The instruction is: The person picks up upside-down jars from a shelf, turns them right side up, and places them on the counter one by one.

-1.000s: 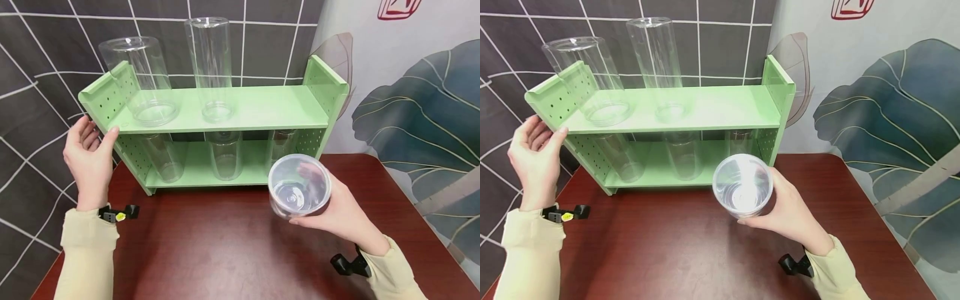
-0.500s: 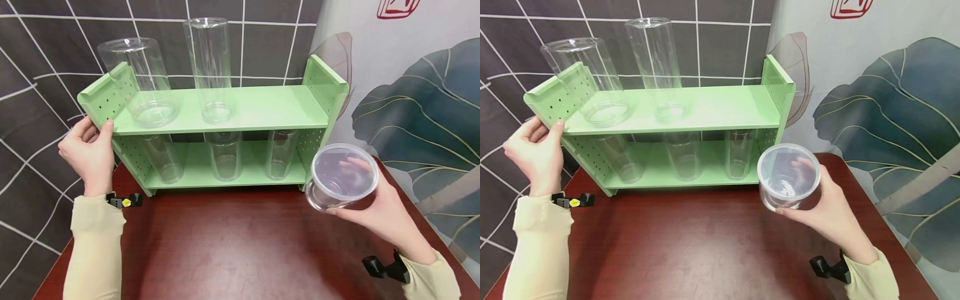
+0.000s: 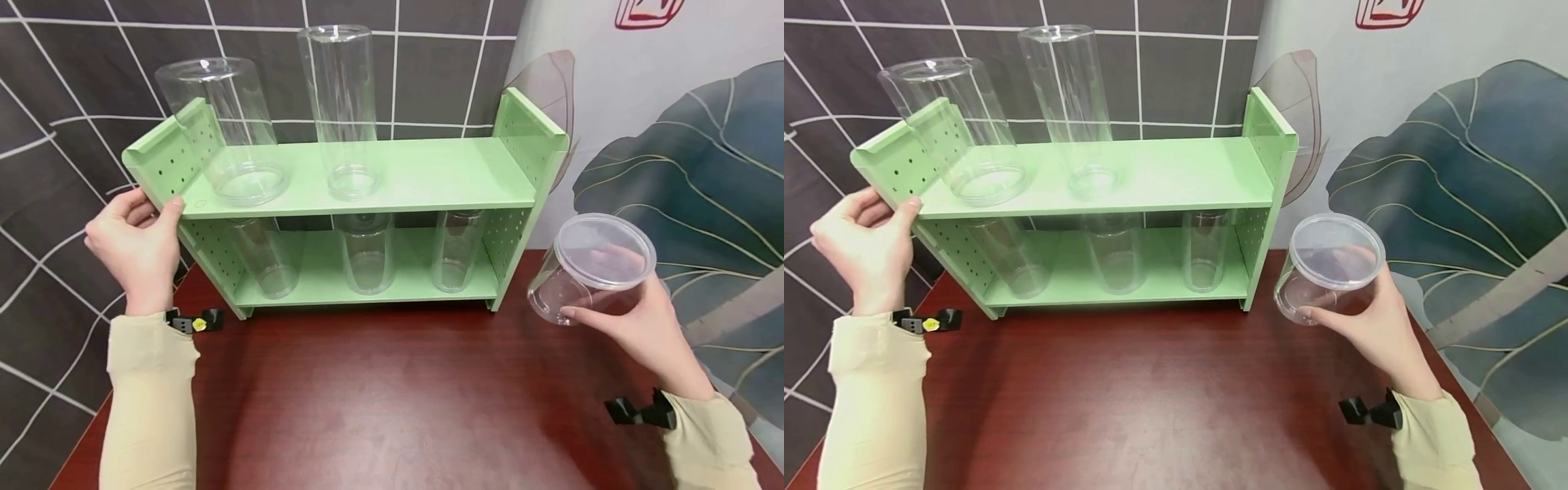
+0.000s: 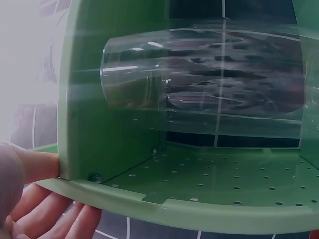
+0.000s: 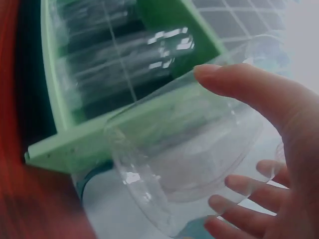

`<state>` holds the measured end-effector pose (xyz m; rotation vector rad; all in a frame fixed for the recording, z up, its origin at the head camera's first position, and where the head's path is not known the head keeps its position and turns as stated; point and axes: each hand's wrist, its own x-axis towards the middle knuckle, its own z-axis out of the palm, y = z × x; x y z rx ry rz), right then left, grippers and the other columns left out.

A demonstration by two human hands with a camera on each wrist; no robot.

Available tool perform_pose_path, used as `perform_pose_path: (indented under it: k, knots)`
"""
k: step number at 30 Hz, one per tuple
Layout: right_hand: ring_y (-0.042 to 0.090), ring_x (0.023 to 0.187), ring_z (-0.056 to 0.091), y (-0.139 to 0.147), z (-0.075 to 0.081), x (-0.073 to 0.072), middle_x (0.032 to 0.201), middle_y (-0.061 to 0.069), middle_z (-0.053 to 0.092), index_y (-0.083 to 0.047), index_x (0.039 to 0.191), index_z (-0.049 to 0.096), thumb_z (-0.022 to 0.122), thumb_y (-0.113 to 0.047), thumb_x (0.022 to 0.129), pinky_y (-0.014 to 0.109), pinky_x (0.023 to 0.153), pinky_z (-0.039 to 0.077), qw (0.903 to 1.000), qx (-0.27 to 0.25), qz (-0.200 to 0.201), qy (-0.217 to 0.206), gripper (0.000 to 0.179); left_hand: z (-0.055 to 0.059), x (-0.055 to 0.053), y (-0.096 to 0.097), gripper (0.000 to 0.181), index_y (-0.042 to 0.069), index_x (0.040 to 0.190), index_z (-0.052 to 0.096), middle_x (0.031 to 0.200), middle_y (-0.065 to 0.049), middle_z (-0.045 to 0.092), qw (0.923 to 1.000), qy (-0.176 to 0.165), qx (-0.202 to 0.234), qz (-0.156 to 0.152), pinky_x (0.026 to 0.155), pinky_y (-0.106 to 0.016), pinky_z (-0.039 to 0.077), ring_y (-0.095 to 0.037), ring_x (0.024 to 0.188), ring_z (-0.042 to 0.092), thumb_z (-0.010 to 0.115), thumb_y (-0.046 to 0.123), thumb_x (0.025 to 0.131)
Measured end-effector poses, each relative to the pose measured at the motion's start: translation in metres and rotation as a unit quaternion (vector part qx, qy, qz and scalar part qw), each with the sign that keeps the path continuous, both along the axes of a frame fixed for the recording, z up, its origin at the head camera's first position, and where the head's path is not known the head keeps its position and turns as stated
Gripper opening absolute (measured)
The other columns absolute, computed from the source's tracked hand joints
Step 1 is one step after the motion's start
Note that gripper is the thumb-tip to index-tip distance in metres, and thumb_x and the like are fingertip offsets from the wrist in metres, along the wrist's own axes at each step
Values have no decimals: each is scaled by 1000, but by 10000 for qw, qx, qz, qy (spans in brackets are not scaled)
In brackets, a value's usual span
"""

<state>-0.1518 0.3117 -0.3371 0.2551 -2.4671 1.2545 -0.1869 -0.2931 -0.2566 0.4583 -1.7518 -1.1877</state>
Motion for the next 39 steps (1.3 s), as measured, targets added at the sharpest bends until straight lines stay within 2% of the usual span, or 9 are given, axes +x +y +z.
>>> perform_pose_path:
  k: [4,9,15,20,24,29,33,36,39]
  knots:
    - [13,107,53,10,-13,-18,133,1,52,-29,156,35,91,-6,75,6,80,45,9996,-188,-208,-95,101,1,1,0,32,10,111,79,90,5,74,9999,-85,-63,-8,73,-12,54,5,69,65,85,17,80]
    - [15,106,56,21,-37,-45,132,-1,48,-26,155,30,87,-6,80,6,83,48,9976,-521,-388,-226,96,0,0,-1,33,9,112,78,90,5,73,9999,-112,-104,-58,74,-12,54,6,68,64,85,15,81]
    - [12,104,55,24,-62,-71,129,14,52,-20,149,28,88,-22,82,6,84,46,9948,-522,-639,-597,90,3,-2,-5,34,9,113,78,85,12,70,9996,-287,-54,-64,74,-11,54,8,66,62,86,14,80]
    - [22,112,57,23,-75,-88,132,20,52,-12,146,26,88,-29,82,10,86,47,9934,-317,-713,-841,91,6,-2,-6,35,9,116,76,85,14,69,9986,-522,-9,-116,75,-11,53,9,67,62,84,13,82]
    - [33,118,57,18,-80,-99,131,20,53,-15,141,28,89,-31,81,16,89,48,9924,-364,-757,-897,86,7,-2,-5,36,9,117,76,87,13,69,9982,-581,-66,-130,76,-12,53,9,68,62,83,14,82]
    - [36,123,56,12,-84,-109,130,20,55,-11,143,26,89,-34,80,23,94,49,9907,-399,-894,-942,91,7,-2,-7,35,8,117,76,87,14,68,9980,-603,-168,-100,74,-10,53,10,67,61,83,13,83]
    - [37,128,54,10,-84,-113,130,19,53,-8,145,24,89,-36,80,32,100,48,9890,-421,-1019,-982,96,7,-3,-7,36,8,117,76,88,14,68,9980,-606,-153,-117,75,-10,53,9,68,61,83,14,83]
    - [38,130,52,10,-85,-114,128,17,55,-6,140,27,88,-38,80,39,105,46,9886,-449,-1007,-1030,92,7,-2,-6,36,8,117,76,89,13,69,9981,-591,-116,-132,75,-11,53,9,68,62,83,13,83]
    - [37,129,52,11,-87,-115,125,15,58,-6,135,29,88,-39,80,38,104,46,9884,-465,-979,-1067,87,7,-2,-5,36,8,118,76,90,12,69,9981,-584,-99,-136,76,-11,53,8,69,62,83,13,83]
